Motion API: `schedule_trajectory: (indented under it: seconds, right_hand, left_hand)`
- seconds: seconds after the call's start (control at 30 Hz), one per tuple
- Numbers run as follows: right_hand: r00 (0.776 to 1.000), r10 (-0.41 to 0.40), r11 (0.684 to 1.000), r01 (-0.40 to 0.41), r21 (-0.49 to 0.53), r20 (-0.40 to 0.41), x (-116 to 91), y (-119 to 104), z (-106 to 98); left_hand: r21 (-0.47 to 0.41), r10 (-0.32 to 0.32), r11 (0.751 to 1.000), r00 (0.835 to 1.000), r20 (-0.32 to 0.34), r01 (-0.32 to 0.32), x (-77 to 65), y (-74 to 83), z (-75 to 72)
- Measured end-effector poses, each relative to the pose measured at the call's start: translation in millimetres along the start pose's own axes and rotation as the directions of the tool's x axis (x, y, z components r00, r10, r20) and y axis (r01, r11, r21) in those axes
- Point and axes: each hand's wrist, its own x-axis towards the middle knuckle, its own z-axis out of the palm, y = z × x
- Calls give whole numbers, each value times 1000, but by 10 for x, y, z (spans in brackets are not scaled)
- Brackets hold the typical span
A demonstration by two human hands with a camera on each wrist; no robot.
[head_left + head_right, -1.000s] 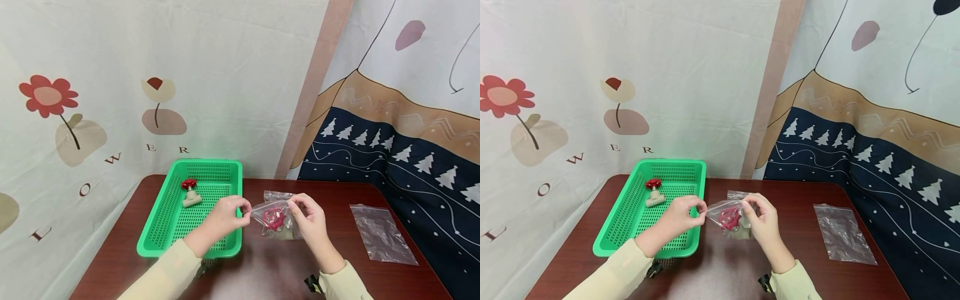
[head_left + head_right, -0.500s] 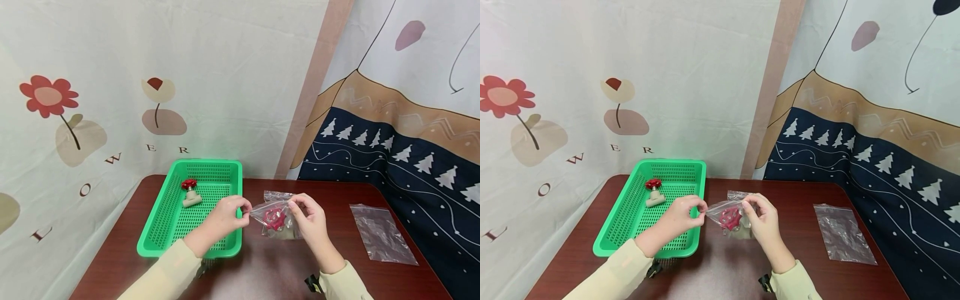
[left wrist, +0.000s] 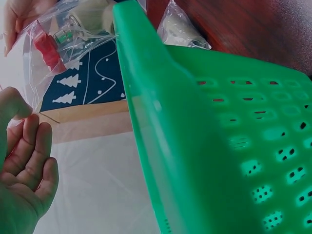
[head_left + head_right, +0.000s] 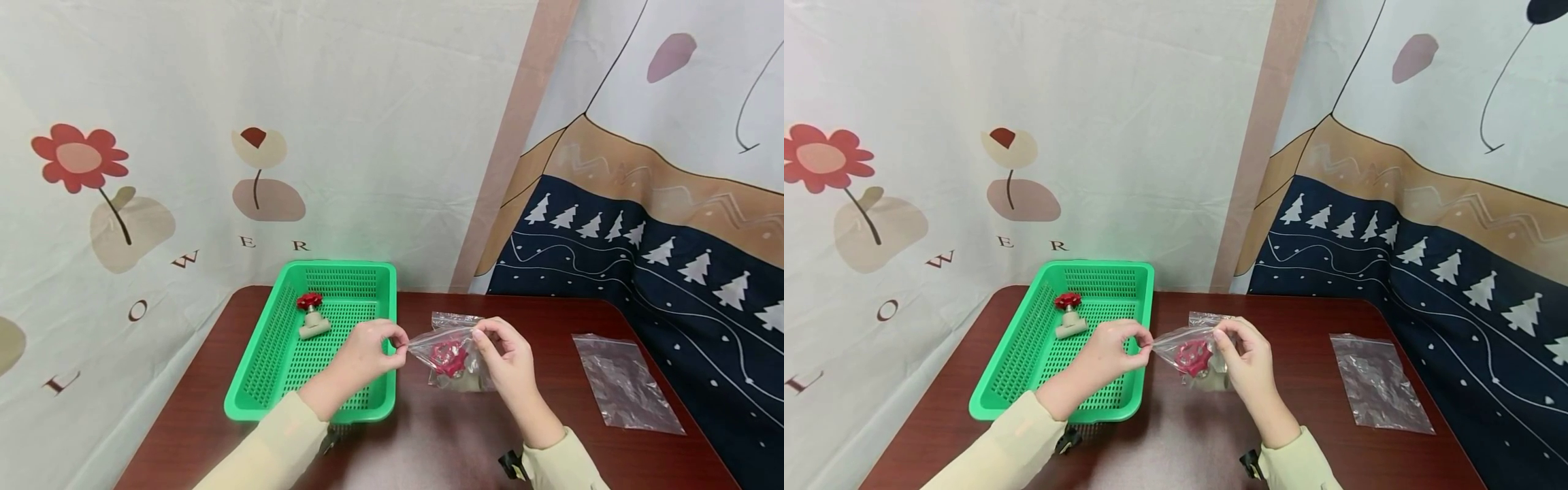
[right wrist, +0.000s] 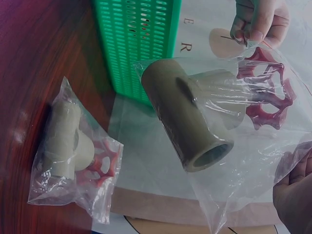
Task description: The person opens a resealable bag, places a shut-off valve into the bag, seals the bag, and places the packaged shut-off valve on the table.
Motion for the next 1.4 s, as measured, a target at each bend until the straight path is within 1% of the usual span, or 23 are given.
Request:
schedule_trajectory:
  seconds: [0.23, 0.4, 0.5, 0.7, 0.8, 0.9, 1.07, 1.13, 1.17, 1.23, 1.3, 1.37, 1.4]
  right_hand:
    - [1000, 4, 1000, -4, -11, 0, -7, 2, 0]
    - [1000, 9, 1000, -9, 1, 0, -2, 3, -6]
    - [1000, 18, 1000, -18, -6, 11, -5, 7, -19]
    - [999, 37, 999, -37, -20, 26, -15, 17, -33]
    - [999, 32, 999, -32, 5, 28, -16, 41, -26]
    - [999, 25, 999, -26, 36, 21, -21, 117, -30]
    - [999, 52, 997, -52, 65, 1, -25, 285, -67]
    - [999, 48, 997, -47, 65, -4, -26, 310, -78]
    - [999, 44, 997, -43, 64, -3, -26, 317, -81]
    - [999, 39, 997, -39, 66, -5, -28, 328, -88]
    - [999, 37, 997, -37, 65, -4, -31, 335, -98]
    - [999, 38, 998, -38, 57, -1, -39, 341, -115]
    - [999, 39, 998, -39, 53, 3, -44, 345, -126]
  left_hand:
    - [-18, -24, 1000, 1000, 0, 24, -10, -12, -7]
    - [-54, -58, 997, 998, -21, 57, -27, -34, -26]
    - [-77, -68, 995, 997, -33, 65, -34, -42, -33]
    - [-84, -94, 992, 995, -14, 92, -31, -45, -44]
    - [-83, -116, 990, 993, -13, 115, -36, -38, -62]
    - [-75, -139, 988, 990, -15, 137, -48, -38, -89]
    - [-79, -172, 982, 985, -13, 170, -62, -71, -162]
    - [-63, -204, 977, 979, -10, 203, -76, -114, -206]
    - [-56, -231, 972, 973, -4, 230, -85, -136, -238]
    - [-26, -289, 957, 957, 10, 289, -105, -192, -312]
    - [13, -346, 938, 938, 26, 345, -128, -250, -394]
    - [26, -378, 926, 924, 51, 378, -145, -308, -478]
    - [35, -382, 924, 922, 63, 381, -159, -343, -512]
